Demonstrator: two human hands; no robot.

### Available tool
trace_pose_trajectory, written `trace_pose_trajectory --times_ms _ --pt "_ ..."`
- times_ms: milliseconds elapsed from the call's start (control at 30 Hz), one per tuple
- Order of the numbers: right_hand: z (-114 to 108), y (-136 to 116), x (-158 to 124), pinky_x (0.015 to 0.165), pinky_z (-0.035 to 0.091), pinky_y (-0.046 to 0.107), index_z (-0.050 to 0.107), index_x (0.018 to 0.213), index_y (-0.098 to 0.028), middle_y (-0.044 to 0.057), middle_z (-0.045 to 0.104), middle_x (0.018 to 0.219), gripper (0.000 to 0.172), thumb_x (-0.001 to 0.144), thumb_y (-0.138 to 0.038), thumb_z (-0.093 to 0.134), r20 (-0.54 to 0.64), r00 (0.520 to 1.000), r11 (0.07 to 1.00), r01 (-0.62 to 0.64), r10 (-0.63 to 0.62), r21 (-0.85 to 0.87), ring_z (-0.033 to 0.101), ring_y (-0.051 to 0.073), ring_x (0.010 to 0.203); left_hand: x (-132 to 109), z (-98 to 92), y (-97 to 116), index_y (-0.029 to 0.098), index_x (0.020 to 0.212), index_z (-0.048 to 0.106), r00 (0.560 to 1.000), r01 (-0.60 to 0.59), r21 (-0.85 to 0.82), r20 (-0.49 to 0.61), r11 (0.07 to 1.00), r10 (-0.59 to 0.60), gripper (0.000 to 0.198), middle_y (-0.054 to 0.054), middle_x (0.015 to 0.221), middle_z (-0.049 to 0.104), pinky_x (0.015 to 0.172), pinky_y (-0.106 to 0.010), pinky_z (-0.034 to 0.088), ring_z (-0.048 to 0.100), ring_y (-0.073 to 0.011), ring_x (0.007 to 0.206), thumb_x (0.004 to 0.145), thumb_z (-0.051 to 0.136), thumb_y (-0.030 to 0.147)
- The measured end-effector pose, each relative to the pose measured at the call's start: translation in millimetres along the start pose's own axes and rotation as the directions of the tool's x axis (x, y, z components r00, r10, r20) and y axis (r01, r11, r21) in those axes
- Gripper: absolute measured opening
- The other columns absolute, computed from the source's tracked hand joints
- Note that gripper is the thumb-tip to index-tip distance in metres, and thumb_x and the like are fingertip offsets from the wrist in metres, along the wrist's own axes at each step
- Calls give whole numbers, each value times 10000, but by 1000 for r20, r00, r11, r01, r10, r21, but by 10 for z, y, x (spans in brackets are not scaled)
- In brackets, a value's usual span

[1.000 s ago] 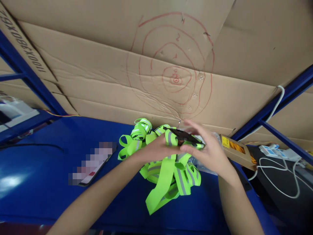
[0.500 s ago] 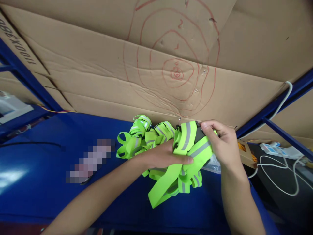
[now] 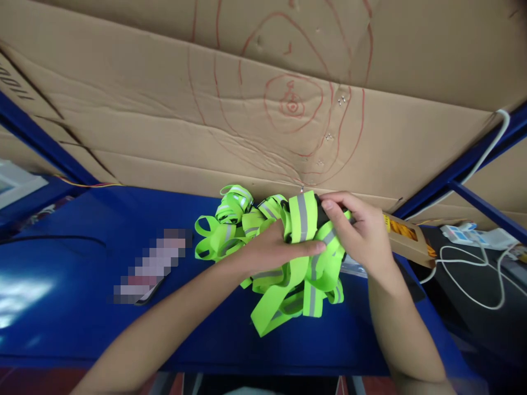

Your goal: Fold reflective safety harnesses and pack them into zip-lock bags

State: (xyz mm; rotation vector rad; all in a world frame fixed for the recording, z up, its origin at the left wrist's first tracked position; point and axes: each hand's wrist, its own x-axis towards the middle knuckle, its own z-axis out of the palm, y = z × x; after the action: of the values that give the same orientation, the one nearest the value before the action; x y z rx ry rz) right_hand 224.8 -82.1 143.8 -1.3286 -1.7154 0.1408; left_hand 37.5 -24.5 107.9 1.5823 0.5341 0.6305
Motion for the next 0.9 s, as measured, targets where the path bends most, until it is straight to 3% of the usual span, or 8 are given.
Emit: trace_pose_trajectory --times_ms 100,200,300,400,533,667,800,900 --pt "73 -59 -38 768 576 312 758 1060 -237 41 780 965 340 1051 -500 543 14 999 999 32 -32 31 726 197 873 -18 -17 -13 223 1237 725 999 -8 57 34 998 6 544 -65 1253 761 1047 -441 547 689 -332 1217 785 868 488" --pt "154 -33 -40 877 597 352 675 1288 -259 72 758 1124 485 1038 -629 485 -15 999 985 40 -38 167 725 223 1015 -40 -4 -23 254 1266 722 999 -28 6 -29 1000 28 558 -52 1285 756 1138 -468 499 643 -336 1314 773 885 459" --pt "220 86 -7 975 596 392 484 1505 -293 105 668 1377 705 1012 -769 319 -5 1000 947 15 -14 322 687 249 1204 -32 4 17 227 1244 734 986 -37 -221 -165 975 -1 573 -74 1245 772 1131 -490 517 653 -350 1306 746 913 446" --pt "259 198 26 1021 595 404 478 1503 -306 96 593 1502 702 996 -780 371 173 984 876 -129 53 466 669 247 1268 1 -71 116 173 1197 744 958 -98 -482 -282 871 -48 586 -112 1209 777 1069 -490 573 697 -358 1233 701 945 412" --pt "300 215 42 1023 597 356 603 1364 -265 86 667 1414 559 947 -633 661 501 865 730 -358 24 583 697 217 1232 11 -300 263 143 1094 757 928 -221 -550 -372 805 1 456 -122 1178 780 960 -431 642 736 -343 1151 753 910 403" --pt "336 189 50 916 633 342 666 1292 -217 65 775 1170 509 889 -505 783 731 671 694 -470 -120 545 761 196 1031 -42 -487 381 182 1095 748 888 -322 -522 -455 790 62 243 -60 1182 780 847 -336 666 752 -289 1121 912 762 343" --pt "333 254 44 882 638 340 723 1263 -204 62 810 1072 396 949 -445 720 831 500 655 -546 -244 521 778 208 1035 -96 -554 497 188 1120 741 843 -413 -502 -526 760 111 185 -31 1197 775 936 -325 638 709 -260 1220 1007 620 270" --pt "326 376 19 902 638 364 706 1338 -232 74 811 1107 505 931 -532 715 844 469 616 -591 -262 520 767 225 1099 -133 -608 582 171 1091 729 813 -470 -473 -562 745 156 200 -19 1213 775 866 -271 624 724 -210 1135 1050 543 231"
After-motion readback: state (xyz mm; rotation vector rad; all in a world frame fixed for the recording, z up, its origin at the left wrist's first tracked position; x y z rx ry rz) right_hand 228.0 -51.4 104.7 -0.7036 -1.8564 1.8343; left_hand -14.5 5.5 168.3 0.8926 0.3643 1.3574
